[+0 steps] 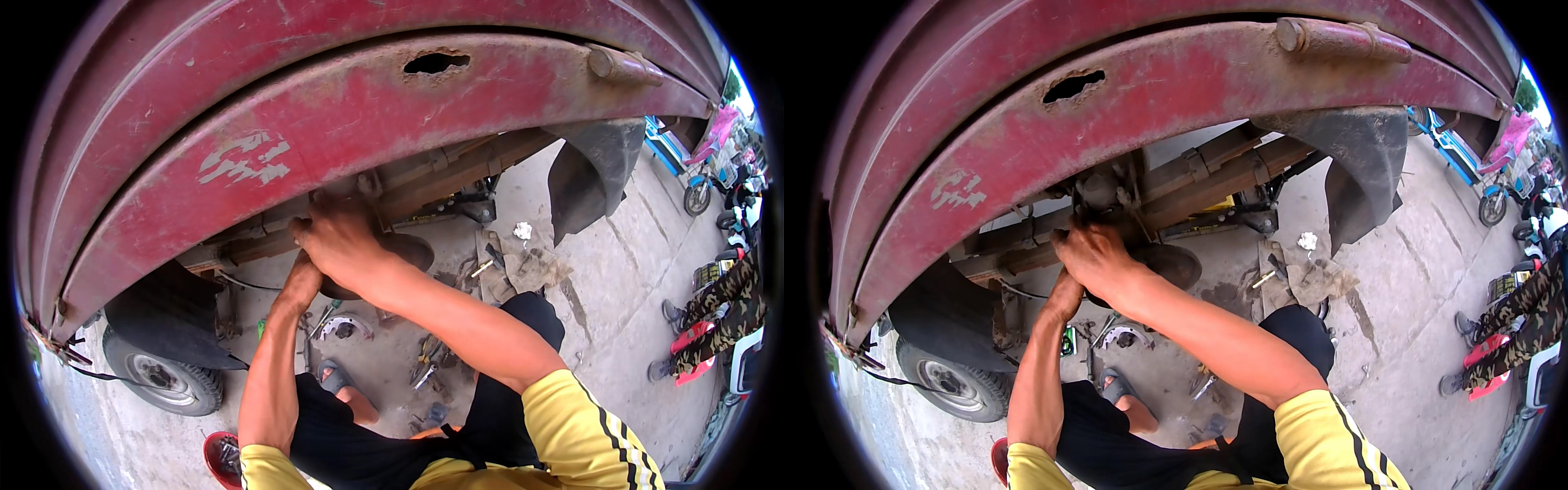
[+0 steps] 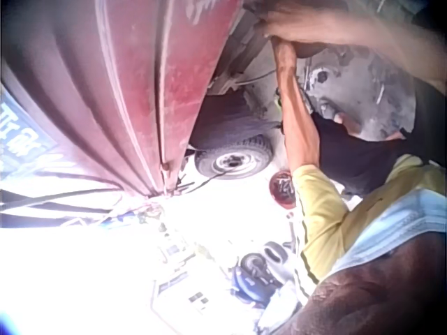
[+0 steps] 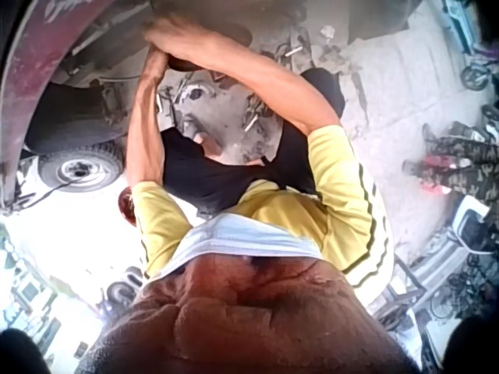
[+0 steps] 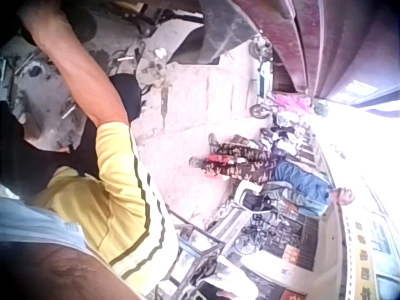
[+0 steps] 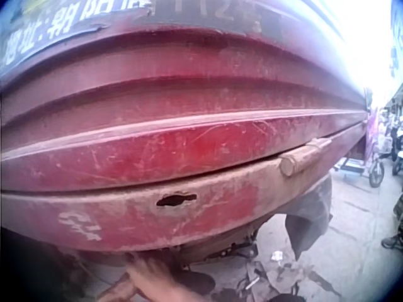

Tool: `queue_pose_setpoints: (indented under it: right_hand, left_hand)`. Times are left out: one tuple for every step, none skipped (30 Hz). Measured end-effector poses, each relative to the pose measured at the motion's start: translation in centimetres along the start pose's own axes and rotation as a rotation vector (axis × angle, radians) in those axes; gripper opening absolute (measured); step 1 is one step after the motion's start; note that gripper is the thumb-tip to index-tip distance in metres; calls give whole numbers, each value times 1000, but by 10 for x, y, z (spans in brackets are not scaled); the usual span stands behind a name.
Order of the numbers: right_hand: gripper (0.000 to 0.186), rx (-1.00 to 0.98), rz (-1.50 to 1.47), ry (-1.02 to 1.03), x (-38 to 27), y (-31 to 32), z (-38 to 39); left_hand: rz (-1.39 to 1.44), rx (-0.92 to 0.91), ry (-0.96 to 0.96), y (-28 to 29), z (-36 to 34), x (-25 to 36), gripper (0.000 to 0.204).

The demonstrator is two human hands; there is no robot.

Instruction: The person works on a rear brake assembly of a red vehicle, manipulating the brake shoes and hub by hand before using a flashlight to illuminate the underside of the axle.

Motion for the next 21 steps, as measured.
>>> queue_pose_setpoints:
  right_hand:
    - [21,19,-32,-3,6,1,1]
    - [20,45,-23,-20,10,6,0]
    - [19,71,-15,-37,13,14,-1]
    - [17,61,-27,-53,14,11,-1]
    - [17,53,-36,-70,16,10,0]
    - [17,43,-47,-83,16,9,-1]
    - [18,-11,-76,-92,18,3,-1]
    - [19,-68,-90,-115,27,0,1]
    - [20,-104,-143,-184,40,1,5]
    - [22,-139,-195,-253,57,5,10]
    - [24,-174,-255,-314,70,8,17]
    - [25,-207,-229,-391,82,12,26]
    - [27,-240,-203,-468,94,16,37]
    - [27,-259,-236,-510,105,13,48]
    - [28,-282,-248,-566,124,4,66]
    - [28,-303,-346,-607,140,-10,84]
    - [27,-320,-452,-645,155,-30,101]
    - [27,-340,-558,-683,166,-48,114]
    - [28,-456,-737,-855,174,-70,133]
    - [28,-556,-934,-1021,172,-87,142]
    - [29,-657,-1133,-1184,167,-101,153]
  left_hand:
    - [17,4,22,-3,1,4,49]
    - [26,-12,11,-2,0,2,48]
    - [35,-27,1,0,-1,-3,47]
    - [44,-42,-10,2,-3,-7,46]
    - [37,-28,-8,4,-5,-13,45]
    - [31,-13,-6,7,-8,-17,44]
    - [23,4,-4,11,-9,-21,43]
    - [37,-35,19,4,-10,-18,43]
    - [51,-65,48,1,-9,-17,42]
    - [65,-95,77,-4,-9,-19,42]
    - [82,-38,74,-1,-7,-22,40]
    - [73,-23,68,2,-5,-21,39]
    - [64,-8,62,6,-4,-22,38]
    - [52,11,60,11,-1,-23,36]
    - [72,12,67,8,-4,-29,36]
    - [84,16,69,7,-7,-31,35]
    - [90,24,70,8,-7,-29,34]
    - [116,40,61,7,-8,-26,34]
    - [144,50,60,4,-8,-24,33]
    - [153,64,54,7,-8,-19,32]
    - [130,63,42,8,-8,-17,32]
Point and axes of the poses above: each hand's wrist, its own z-axis away from the middle knuckle, its own y-axis out of the back of the hand, x = y × z, the point moved 8 cm from there along -z, towards the middle knuckle, and after that the axes turned 10 degrees about z, right-handed, at the moved point
